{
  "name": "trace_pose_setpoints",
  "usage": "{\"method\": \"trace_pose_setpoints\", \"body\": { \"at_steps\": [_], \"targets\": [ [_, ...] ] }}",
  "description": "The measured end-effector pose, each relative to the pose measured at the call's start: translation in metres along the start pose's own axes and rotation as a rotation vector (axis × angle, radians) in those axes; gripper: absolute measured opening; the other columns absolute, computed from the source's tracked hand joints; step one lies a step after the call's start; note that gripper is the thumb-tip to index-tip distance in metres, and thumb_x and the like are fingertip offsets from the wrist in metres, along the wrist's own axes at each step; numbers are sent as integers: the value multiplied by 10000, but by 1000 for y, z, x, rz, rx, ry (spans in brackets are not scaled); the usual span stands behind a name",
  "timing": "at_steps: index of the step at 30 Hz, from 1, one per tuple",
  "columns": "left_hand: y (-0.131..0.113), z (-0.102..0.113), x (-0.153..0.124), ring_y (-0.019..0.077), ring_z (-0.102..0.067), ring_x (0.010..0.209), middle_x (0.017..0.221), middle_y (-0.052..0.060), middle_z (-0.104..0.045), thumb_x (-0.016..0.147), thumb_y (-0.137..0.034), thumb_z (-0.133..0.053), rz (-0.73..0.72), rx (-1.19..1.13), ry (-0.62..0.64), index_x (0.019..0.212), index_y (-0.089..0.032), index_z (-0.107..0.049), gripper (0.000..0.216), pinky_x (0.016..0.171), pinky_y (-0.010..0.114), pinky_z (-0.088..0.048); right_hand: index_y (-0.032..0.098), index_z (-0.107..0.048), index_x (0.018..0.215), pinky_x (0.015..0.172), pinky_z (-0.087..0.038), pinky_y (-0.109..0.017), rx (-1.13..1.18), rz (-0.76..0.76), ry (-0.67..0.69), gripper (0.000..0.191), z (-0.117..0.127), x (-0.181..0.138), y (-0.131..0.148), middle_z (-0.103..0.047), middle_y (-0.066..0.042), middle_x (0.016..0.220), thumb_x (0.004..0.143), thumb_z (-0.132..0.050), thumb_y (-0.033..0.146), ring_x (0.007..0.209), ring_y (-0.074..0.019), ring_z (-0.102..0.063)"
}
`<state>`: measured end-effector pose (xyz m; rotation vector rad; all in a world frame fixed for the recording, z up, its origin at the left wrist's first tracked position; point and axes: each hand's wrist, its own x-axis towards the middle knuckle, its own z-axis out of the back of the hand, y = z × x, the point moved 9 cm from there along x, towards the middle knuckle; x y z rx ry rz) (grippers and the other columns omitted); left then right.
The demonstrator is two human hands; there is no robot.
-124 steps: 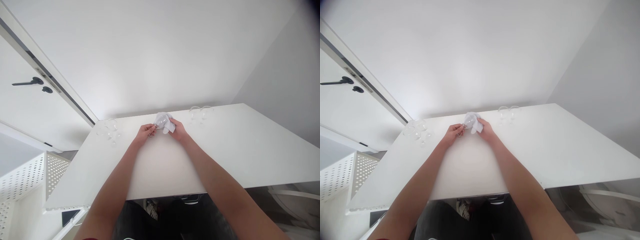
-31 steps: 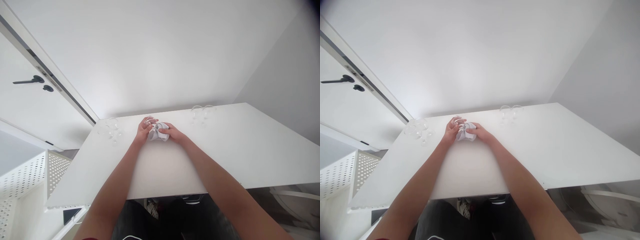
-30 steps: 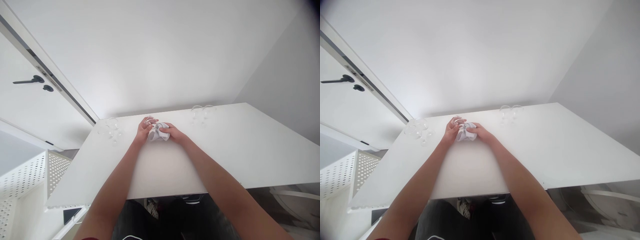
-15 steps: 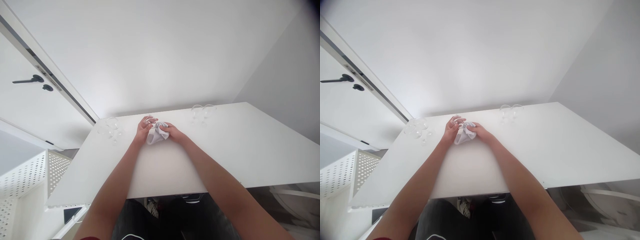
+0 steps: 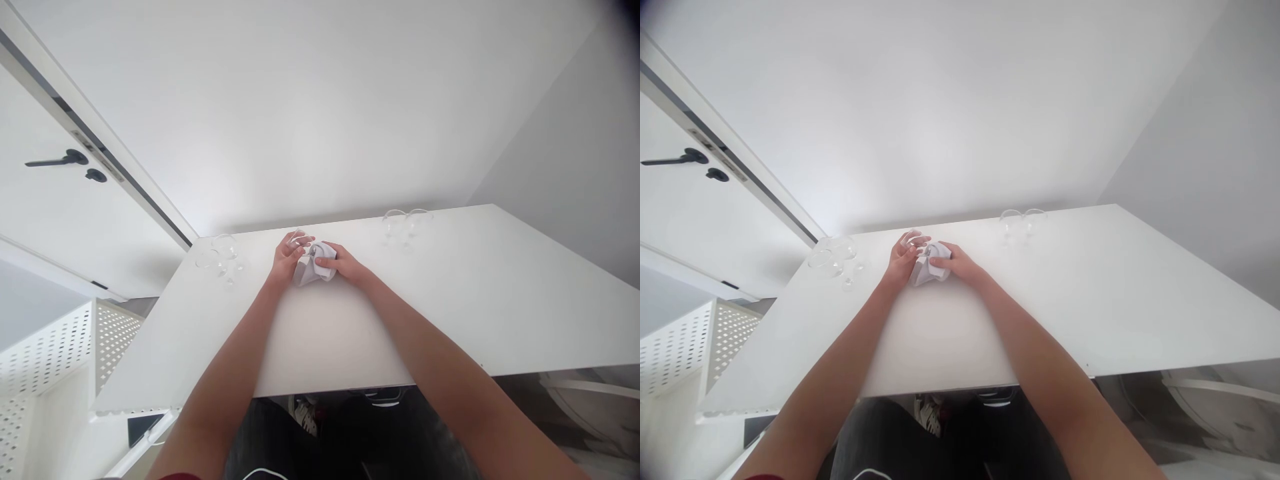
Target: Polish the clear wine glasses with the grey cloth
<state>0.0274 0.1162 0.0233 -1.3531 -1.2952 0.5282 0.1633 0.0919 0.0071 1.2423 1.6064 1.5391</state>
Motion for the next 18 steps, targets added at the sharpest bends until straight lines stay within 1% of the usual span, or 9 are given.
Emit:
{"method": "trace_pose_setpoints", "body": {
  "at_steps": [4,6,9,11,13,16,18],
  "targets": [
    [0,-1,0,270,-655,1114,1204,147,-713,752,-488,-848,-3,8,10,1167,-206,-642,543,980,421,-470,182,-668,936,705,-412,-277,64,-18,-46,368,4,1,-3,-608,-6,827,798,-790,501,759,-156,-535],
    [1,0,-1,267,-652,1116,1203,141,-714,755,-495,-841,4,1,1,1175,-211,-640,546,970,414,-478,183,-665,940,719,-421,-278,54,-9,-24,369,3,0,-2,-610,-8,836,781,-811,482,776,-161,-544],
    [2,0,-1,265,-652,1108,1192,137,-717,756,-508,-833,14,1,4,1170,-211,-648,542,946,406,-489,183,-660,971,755,-446,-292,51,-28,45,402,-3,-1,-2,-631,-18,882,737,-854,447,813,-175,-572],
    [1,0,-1,265,-652,1105,1183,135,-720,761,-516,-825,3,18,16,1158,-209,-659,529,948,405,-483,185,-659,991,750,-448,-292,67,-52,71,411,-5,-3,-3,-636,-18,889,741,-850,450,811,-174,-576],
    [-1,0,-1,267,-652,1111,1186,136,-720,770,-516,-818,-12,31,18,1158,-208,-662,520,958,409,-477,187,-656,979,724,-435,-280,67,-46,67,394,-6,-3,-2,-623,-8,863,752,-841,450,791,-164,-564],
    [0,2,0,265,-655,1118,1210,138,-711,772,-489,-829,-4,28,-7,1170,-210,-645,520,968,414,-479,187,-648,918,712,-423,-270,41,7,-13,367,2,1,-1,-605,7,820,748,-843,447,769,-151,-544],
    [3,6,1,258,-660,1113,1227,136,-703,765,-472,-841,17,23,-37,1165,-216,-631,519,956,407,-494,191,-652,922,742,-440,-282,53,17,-126,374,14,4,-5,-627,0,842,756,-825,478,792,-159,-559]
  ]
}}
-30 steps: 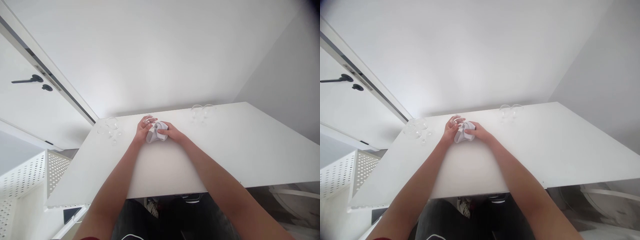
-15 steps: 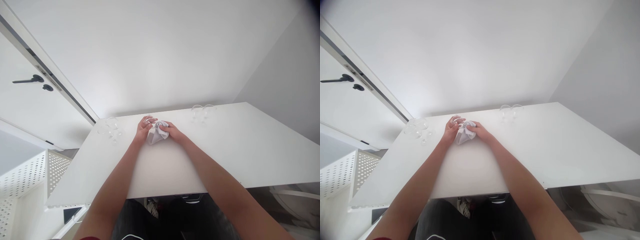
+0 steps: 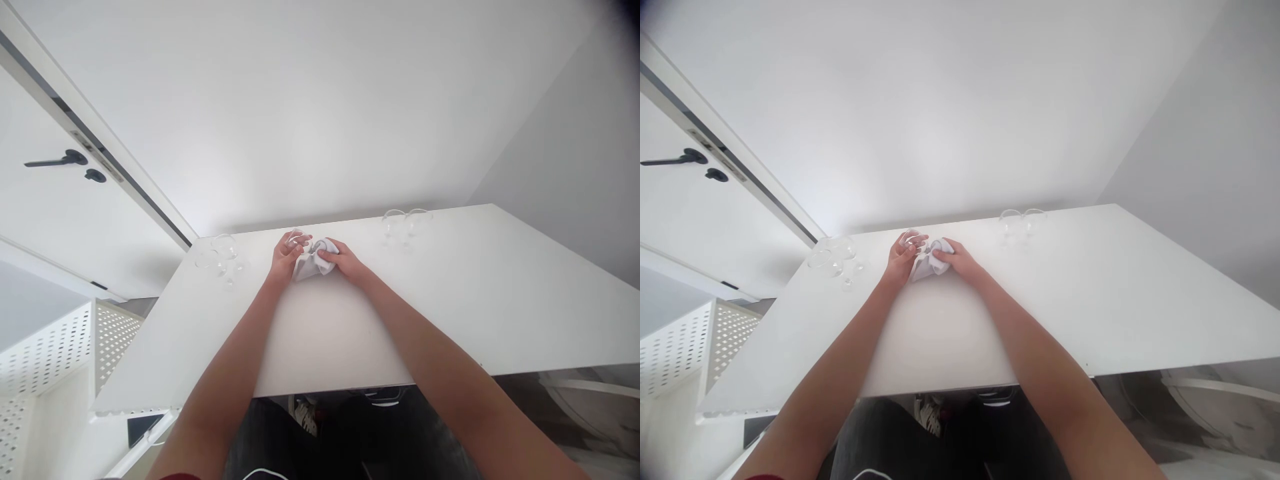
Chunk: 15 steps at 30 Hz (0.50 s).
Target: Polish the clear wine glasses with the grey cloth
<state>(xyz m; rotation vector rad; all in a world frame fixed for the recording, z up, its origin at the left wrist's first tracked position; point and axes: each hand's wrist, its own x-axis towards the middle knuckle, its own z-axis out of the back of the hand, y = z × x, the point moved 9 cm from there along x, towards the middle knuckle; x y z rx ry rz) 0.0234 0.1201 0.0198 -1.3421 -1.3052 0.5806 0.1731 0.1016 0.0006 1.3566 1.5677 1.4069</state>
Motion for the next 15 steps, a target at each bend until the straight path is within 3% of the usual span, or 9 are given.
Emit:
{"method": "trace_pose_setpoints", "body": {
  "at_steps": [4,7,10,15],
  "targets": [
    [2,10,1,235,-659,1125,1296,118,-658,778,-478,-827,11,-27,-72,1171,-247,-605,506,872,373,-553,215,-643,947,820,-476,-318,152,58,-313,392,38,4,-4,-662,-20,919,748,-795,516,875,-187,-596],
    [-1,22,1,218,-644,1182,1369,84,-601,790,-461,-817,-22,-55,-156,1189,-292,-584,492,893,363,-572,236,-609,912,823,-485,-323,243,109,-455,316,59,2,-3,-652,-17,904,735,-780,435,882,-191,-590],
    [-4,26,0,220,-621,1243,1433,67,-551,796,-427,-820,-49,-73,-178,1182,-318,-565,475,990,401,-547,244,-579,888,804,-494,-341,286,58,-435,258,58,3,-6,-656,-26,898,736,-742,374,876,-203,-597],
    [-6,14,0,257,-634,1234,1445,91,-535,737,-370,-874,-67,-67,-118,1216,-325,-508,604,1012,454,-536,246,-583,919,818,-509,-393,311,-19,-213,249,31,6,-6,-674,-64,981,777,-699,415,935,-252,-636]
  ]
}}
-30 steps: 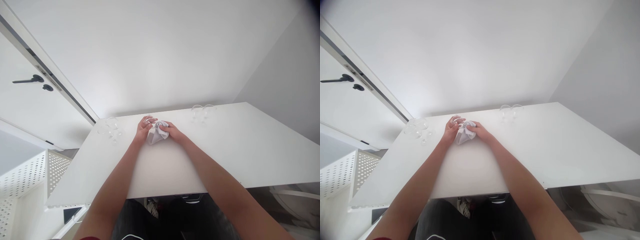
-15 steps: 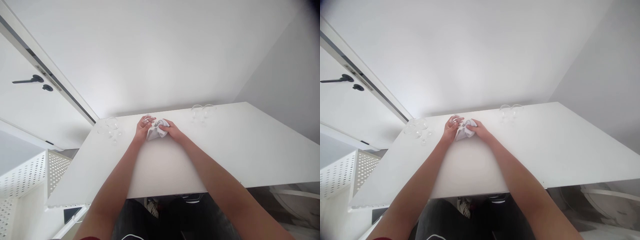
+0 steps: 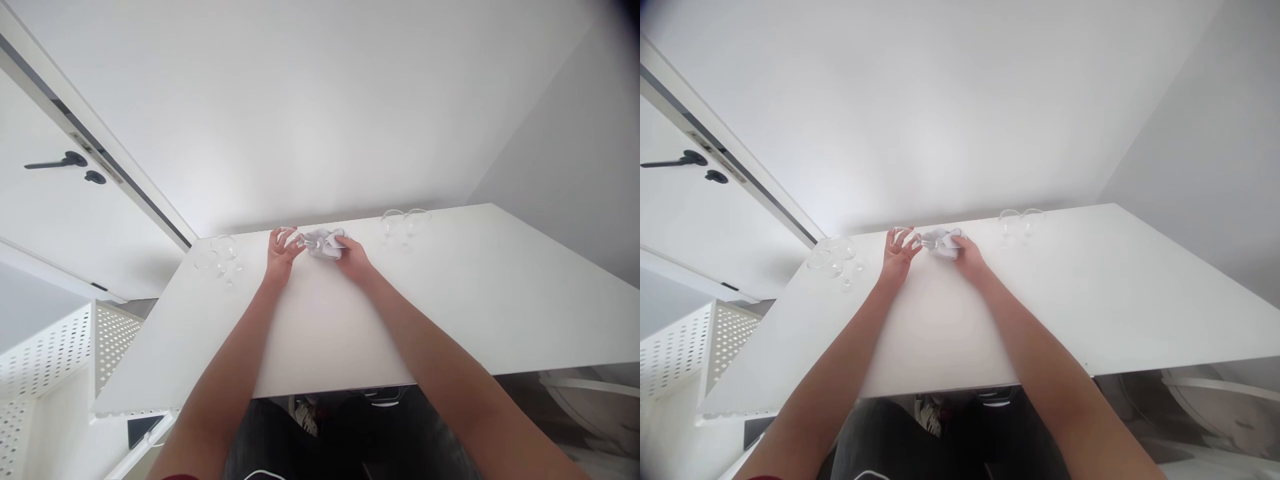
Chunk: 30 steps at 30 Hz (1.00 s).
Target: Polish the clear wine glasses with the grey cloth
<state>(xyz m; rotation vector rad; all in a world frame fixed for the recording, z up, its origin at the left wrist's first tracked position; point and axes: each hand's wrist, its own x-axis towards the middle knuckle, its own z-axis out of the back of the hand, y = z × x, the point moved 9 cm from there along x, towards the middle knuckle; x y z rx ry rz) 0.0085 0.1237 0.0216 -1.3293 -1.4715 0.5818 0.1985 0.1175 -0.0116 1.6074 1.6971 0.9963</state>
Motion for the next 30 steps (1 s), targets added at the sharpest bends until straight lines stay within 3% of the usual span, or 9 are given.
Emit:
{"method": "trace_pose_setpoints", "body": {
  "at_steps": [8,15,24,30],
  "targets": [
    [2,-25,-10,260,-717,1109,1365,108,-634,733,-318,-882,35,147,104,1164,-307,-424,629,1052,502,-483,238,-624,934,841,-521,-411,117,20,-25,213,3,-1,9,-703,-65,991,793,-700,379,962,-259,-648],
    [-7,-14,-7,277,-728,1113,1399,108,-602,757,-345,-866,-48,182,-5,1239,-297,-510,601,1147,558,-439,243,-617,909,760,-539,-371,183,-46,-45,152,7,-3,3,-690,-49,895,801,-696,316,854,-238,-647],
    [-11,-15,-7,299,-733,1104,1359,101,-624,744,-358,-875,-85,187,-8,1205,-290,-546,571,1098,588,-495,226,-645,910,735,-521,-311,216,-34,-33,85,5,-2,4,-678,-21,898,829,-661,249,799,-180,-632],
    [-9,-15,-7,310,-732,1106,1353,104,-625,728,-355,-887,-62,179,10,1202,-288,-549,585,1073,576,-513,229,-651,926,743,-515,-329,176,5,1,119,2,-2,8,-680,-33,924,826,-669,291,814,-192,-629]
  ]
}}
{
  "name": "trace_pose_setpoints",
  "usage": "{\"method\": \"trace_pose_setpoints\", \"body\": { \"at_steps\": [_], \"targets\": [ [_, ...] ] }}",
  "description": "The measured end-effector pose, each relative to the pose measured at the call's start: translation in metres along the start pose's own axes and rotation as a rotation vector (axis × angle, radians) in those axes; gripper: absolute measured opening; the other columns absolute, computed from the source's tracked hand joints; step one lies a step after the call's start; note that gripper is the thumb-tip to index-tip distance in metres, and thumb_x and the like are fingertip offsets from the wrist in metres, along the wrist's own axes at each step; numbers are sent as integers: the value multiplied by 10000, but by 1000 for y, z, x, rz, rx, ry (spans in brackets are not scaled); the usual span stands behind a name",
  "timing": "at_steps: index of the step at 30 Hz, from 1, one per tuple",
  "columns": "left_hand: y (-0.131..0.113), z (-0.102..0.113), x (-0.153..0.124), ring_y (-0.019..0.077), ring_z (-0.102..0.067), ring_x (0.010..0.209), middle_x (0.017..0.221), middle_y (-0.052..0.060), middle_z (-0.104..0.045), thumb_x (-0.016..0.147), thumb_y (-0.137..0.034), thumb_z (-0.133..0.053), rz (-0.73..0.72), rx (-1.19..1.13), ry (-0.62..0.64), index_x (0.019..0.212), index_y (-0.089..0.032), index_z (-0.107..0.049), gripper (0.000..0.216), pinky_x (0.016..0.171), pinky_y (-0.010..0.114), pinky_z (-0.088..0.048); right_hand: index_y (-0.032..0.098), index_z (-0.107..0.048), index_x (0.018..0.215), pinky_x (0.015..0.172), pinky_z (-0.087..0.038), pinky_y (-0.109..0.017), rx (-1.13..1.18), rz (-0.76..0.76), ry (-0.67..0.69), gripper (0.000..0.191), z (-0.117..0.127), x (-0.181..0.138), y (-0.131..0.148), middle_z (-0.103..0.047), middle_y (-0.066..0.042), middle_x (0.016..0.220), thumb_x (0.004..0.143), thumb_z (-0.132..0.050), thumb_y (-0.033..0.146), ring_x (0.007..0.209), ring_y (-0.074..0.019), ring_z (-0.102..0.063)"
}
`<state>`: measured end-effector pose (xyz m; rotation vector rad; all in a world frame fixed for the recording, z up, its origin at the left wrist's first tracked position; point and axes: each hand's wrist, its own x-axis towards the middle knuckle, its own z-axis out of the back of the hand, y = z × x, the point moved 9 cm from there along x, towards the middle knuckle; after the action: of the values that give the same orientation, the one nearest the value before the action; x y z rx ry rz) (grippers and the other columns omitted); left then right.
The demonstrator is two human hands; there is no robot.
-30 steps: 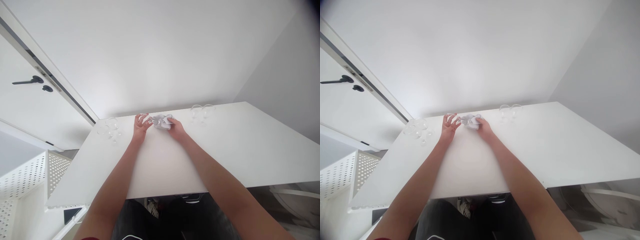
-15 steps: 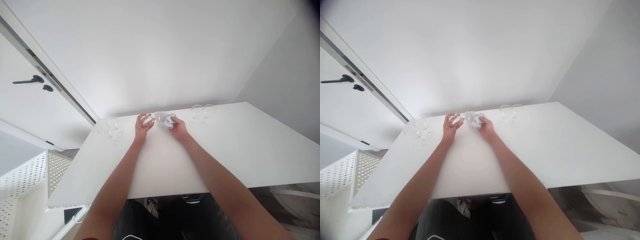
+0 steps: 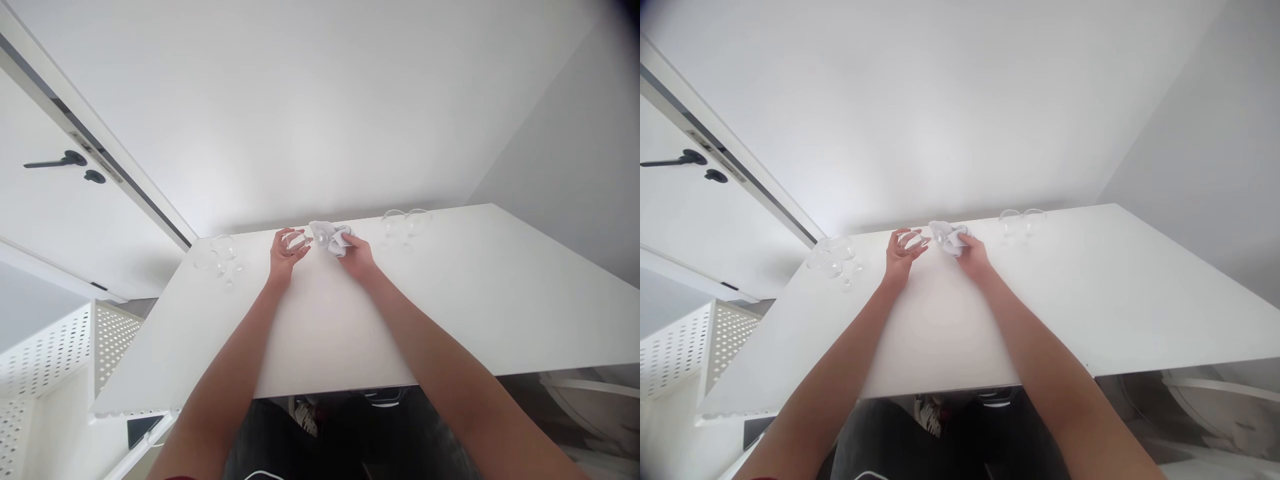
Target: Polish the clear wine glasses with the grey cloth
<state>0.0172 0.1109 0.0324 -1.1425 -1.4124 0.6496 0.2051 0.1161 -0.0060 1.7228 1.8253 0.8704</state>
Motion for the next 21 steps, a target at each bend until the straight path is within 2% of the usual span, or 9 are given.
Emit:
{"method": "trace_pose_setpoints", "body": {
  "at_steps": [6,11,16,21],
  "targets": [
    [1,7,1,305,-723,1126,1386,101,-600,745,-346,-875,1,-52,-52,1196,-290,-548,560,1052,545,-529,228,-670,941,718,-507,-320,4,-34,-9,140,2,0,-3,-682,-34,934,813,-674,284,796,-181,-626],
    [3,2,1,304,-727,1112,1384,106,-609,725,-349,-887,22,-29,-12,1202,-289,-552,585,1052,555,-526,239,-662,959,744,-529,-357,-25,-38,21,190,1,1,-4,-695,-45,947,798,-691,336,823,-210,-644],
    [1,9,1,314,-723,1125,1382,105,-603,726,-359,-884,4,-30,-81,1195,-292,-550,579,1076,559,-502,236,-663,943,750,-532,-347,-32,-36,5,176,3,1,-5,-690,-42,938,789,-706,309,805,-198,-638],
    [4,2,0,316,-732,1100,1369,111,-616,715,-335,-890,36,-7,-20,1192,-288,-549,589,1063,568,-509,236,-653,943,756,-534,-348,-15,-34,11,166,1,0,-4,-680,-41,930,797,-694,306,811,-198,-635]
  ]
}}
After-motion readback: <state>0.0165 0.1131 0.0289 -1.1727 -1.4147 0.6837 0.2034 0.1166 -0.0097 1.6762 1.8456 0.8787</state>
